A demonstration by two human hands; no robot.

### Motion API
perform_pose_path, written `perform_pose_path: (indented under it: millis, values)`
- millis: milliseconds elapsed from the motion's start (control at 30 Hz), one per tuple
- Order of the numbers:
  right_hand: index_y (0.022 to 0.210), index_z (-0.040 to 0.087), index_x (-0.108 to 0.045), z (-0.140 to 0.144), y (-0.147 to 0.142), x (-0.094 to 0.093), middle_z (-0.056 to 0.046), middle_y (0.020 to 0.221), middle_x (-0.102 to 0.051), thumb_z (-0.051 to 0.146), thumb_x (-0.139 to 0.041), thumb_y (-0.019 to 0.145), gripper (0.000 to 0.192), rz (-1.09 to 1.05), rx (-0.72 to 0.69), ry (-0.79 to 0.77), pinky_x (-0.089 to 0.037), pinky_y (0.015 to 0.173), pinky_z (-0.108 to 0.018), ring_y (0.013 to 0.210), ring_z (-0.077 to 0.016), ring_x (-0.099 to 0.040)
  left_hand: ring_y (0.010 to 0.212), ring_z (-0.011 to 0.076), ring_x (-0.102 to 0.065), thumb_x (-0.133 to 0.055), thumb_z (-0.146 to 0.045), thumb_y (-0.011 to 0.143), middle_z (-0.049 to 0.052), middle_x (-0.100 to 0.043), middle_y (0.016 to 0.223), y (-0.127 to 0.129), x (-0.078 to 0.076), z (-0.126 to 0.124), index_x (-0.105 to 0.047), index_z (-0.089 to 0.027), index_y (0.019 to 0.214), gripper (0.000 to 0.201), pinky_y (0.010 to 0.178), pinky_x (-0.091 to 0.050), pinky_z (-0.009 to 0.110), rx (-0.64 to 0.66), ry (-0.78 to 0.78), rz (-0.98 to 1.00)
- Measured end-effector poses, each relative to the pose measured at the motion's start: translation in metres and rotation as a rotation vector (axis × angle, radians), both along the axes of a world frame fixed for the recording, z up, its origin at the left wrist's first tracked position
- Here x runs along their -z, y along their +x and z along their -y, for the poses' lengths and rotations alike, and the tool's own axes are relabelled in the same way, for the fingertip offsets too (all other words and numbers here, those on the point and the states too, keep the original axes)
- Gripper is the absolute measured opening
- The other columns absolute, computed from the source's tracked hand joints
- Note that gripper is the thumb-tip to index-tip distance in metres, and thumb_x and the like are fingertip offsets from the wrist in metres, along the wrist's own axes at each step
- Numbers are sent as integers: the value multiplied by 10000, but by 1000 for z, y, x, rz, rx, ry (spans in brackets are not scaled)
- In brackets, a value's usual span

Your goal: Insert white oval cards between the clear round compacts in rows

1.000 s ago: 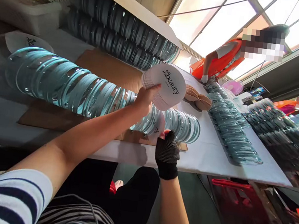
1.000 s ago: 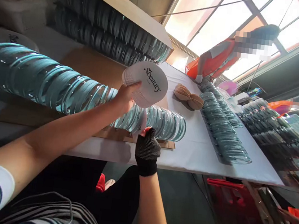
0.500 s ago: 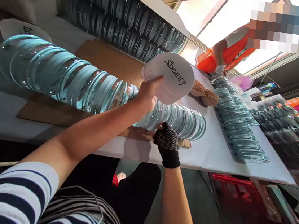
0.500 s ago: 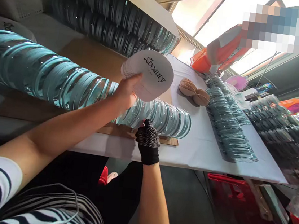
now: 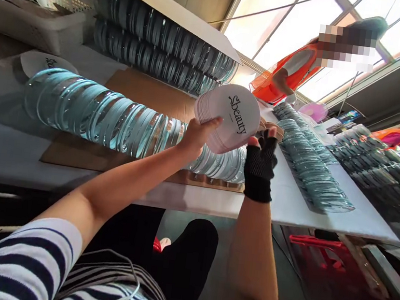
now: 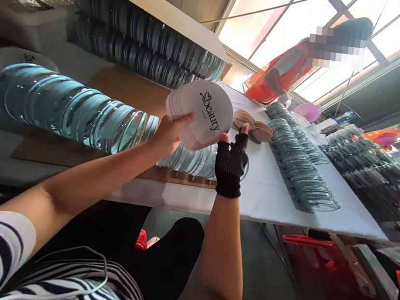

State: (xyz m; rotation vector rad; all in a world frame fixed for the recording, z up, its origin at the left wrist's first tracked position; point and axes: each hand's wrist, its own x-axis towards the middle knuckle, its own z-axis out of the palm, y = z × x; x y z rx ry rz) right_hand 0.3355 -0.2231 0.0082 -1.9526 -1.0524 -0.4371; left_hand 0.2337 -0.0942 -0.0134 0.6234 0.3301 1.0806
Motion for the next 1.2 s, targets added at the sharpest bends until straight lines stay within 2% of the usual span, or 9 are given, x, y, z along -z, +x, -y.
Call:
perform_pose_path:
  millis: [133,267,367,433,567,700,800,900,1200]
  values:
    - [1354,185,-522,-11,-26,6,-158,1383,-541,459,-454,889,544,320,-26,12,-457,1009,-469,1275,-283,-513,918,272,-698,-856,-309,581,67,-748,876,-21,5,13,-724,-173,849,328,850,-540,404,24,25,-65]
    - [1139,140,-630,-15,-41,15,-167,1051,-677,493,-400,891,489,165,141,136,-534,796,-406,974,-282,-651,955,274,-692,-840,-288,604,61,-750,880,-28,4,14,-724,-177,872,312,867,-535,400,117,-14,-58]
    - [1148,108,-615,12,-46,10,-189,1045,-674,565,-423,854,576,63,329,295,-533,743,-396,964,-301,-650,1073,271,-661,-803,-265,656,44,-753,949,-30,-6,-2,-713,-206,913,278,930,-525,401,78,-81,-24]
    - [1160,101,-616,43,-61,11,-195,1011,-680,598,-497,824,611,57,339,177,-522,679,-376,910,-307,-658,1126,261,-641,-774,-216,682,42,-750,1006,-32,-13,-21,-702,-214,965,292,971,-512,400,-29,-110,22]
    - [1155,132,-653,83,-107,30,-114,694,-663,474,-467,893,470,39,206,-420,-369,471,-285,555,-232,-597,1173,247,-619,-726,-147,719,72,-732,1109,-36,-16,-57,-665,-188,1119,406,1021,-487,404,-93,-145,79]
    - [1277,169,-599,59,-128,41,-72,655,-647,339,-428,930,423,172,145,-594,-247,470,-248,470,-160,-512,1165,221,-623,-681,-139,747,27,-744,1059,-35,-8,-65,-676,-229,1111,375,1017,-493,388,-95,-175,80]
    - [1260,175,-586,25,-118,39,-73,710,-666,305,-439,932,383,190,113,-639,-209,491,-249,507,-152,-527,1153,204,-628,-669,-153,753,-23,-751,994,-35,-5,-62,-694,-300,1061,342,1014,-493,373,-121,-162,66]
    - [1225,144,-558,2,-102,44,-78,753,-675,327,-427,948,357,157,45,-671,-221,505,-252,553,-161,-560,1138,218,-633,-673,-151,744,-8,-752,980,-36,-4,-60,-696,-269,1061,338,1014,-489,390,-119,-163,87]
    - [923,149,-607,-13,-94,73,-115,808,-689,360,-367,960,321,79,67,-451,-356,591,-256,688,-192,-634,1193,267,-604,-738,-144,714,83,-729,1089,-35,0,-58,-654,-158,1098,393,1066,-440,429,-60,-178,123]
